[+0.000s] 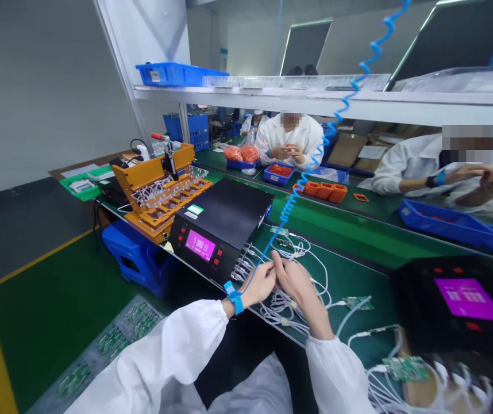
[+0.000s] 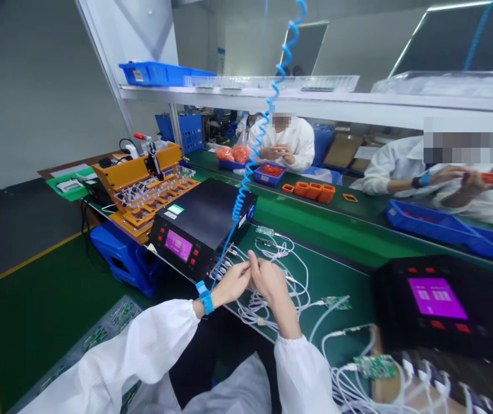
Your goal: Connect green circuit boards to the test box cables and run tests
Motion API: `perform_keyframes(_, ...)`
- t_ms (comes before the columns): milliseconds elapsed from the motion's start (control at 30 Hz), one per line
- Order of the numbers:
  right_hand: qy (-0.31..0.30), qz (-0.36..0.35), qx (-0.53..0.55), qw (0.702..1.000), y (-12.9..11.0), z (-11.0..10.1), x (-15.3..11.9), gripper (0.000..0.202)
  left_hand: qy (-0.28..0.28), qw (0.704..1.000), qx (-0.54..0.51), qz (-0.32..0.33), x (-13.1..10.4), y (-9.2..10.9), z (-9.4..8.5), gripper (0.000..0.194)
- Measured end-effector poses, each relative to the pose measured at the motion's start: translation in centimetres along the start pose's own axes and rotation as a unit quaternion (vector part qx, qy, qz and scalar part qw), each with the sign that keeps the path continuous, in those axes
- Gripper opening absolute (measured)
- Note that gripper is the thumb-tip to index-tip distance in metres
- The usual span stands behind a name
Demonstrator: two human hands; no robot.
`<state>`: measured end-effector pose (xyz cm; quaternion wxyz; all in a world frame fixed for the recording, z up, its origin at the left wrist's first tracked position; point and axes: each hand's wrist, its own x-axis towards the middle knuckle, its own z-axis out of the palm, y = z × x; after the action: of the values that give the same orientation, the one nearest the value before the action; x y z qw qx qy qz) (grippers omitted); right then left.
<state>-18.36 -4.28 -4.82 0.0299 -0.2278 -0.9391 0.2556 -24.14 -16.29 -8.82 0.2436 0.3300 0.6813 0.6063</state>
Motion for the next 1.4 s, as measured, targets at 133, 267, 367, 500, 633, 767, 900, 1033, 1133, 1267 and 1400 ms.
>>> perform_keyframes(133, -0.004, 0.012, 0.013, 1.000, -0.1, 0.6, 0.2, 0.071, 0.020, 1.000, 0.018, -0.010, 0.0, -0.1, 0.5, 0.034)
perform_keyframes(267, 0.040, 0.024, 0.003, 0.999, 0.3, 0.9, 0.9, 0.073, 0.043, 0.998, 0.038, -0.027, -0.1, -0.3, 0.9, 0.032)
perform_keyframes(367, 0.112, 0.091, -0.035, 0.989, 1.1, -0.1, 1.4, 0.068, 0.031, 0.997, 0.069, -0.035, -0.6, -0.6, 1.2, 0.038)
perform_keyframes(500, 0.152, 0.072, 0.032, 0.985, 1.4, -1.6, 1.5, 0.062, -0.005, 0.999, 0.001, -0.039, -0.6, -1.1, 2.2, 0.038)
perform_keyframes(633, 0.162, 0.008, 0.272, 0.948, 0.3, -1.9, 1.8, 0.063, 0.015, 0.996, -0.086, -0.003, 0.3, -1.2, 4.4, 0.048)
perform_keyframes(767, 0.094, 0.029, 0.558, 0.824, 0.2, -2.3, 2.6, 0.064, 0.039, 0.984, -0.174, -0.017, 0.9, -1.4, 6.6, 0.061)
perform_keyframes(900, 0.040, 0.018, 0.689, 0.723, 1.9, -2.9, 3.5, 0.065, 0.024, 0.980, -0.198, -0.008, 1.4, -1.5, 7.4, 0.071)
perform_keyframes(1033, 0.046, 0.046, 0.751, 0.657, 3.5, -2.7, 4.2, 0.065, 0.012, 0.980, -0.197, -0.010, 1.9, -1.7, 7.6, 0.071)
perform_keyframes(1133, 0.070, 0.074, 0.761, 0.641, 4.1, -2.3, 4.9, 0.063, 0.020, 0.981, -0.193, -0.024, 2.2, -1.6, 7.9, 0.067)
perform_keyframes(1267, 0.095, 0.093, 0.757, 0.640, 4.4, -2.0, 5.8, 0.061, 0.042, 0.983, -0.172, -0.039, 2.6, -1.0, 8.0, 0.064)
perform_keyframes(1400, 0.098, 0.102, 0.757, 0.638, 4.1, -2.2, 6.7, 0.061, 0.046, 0.984, -0.164, -0.043, 3.0, -0.5, 7.6, 0.062)
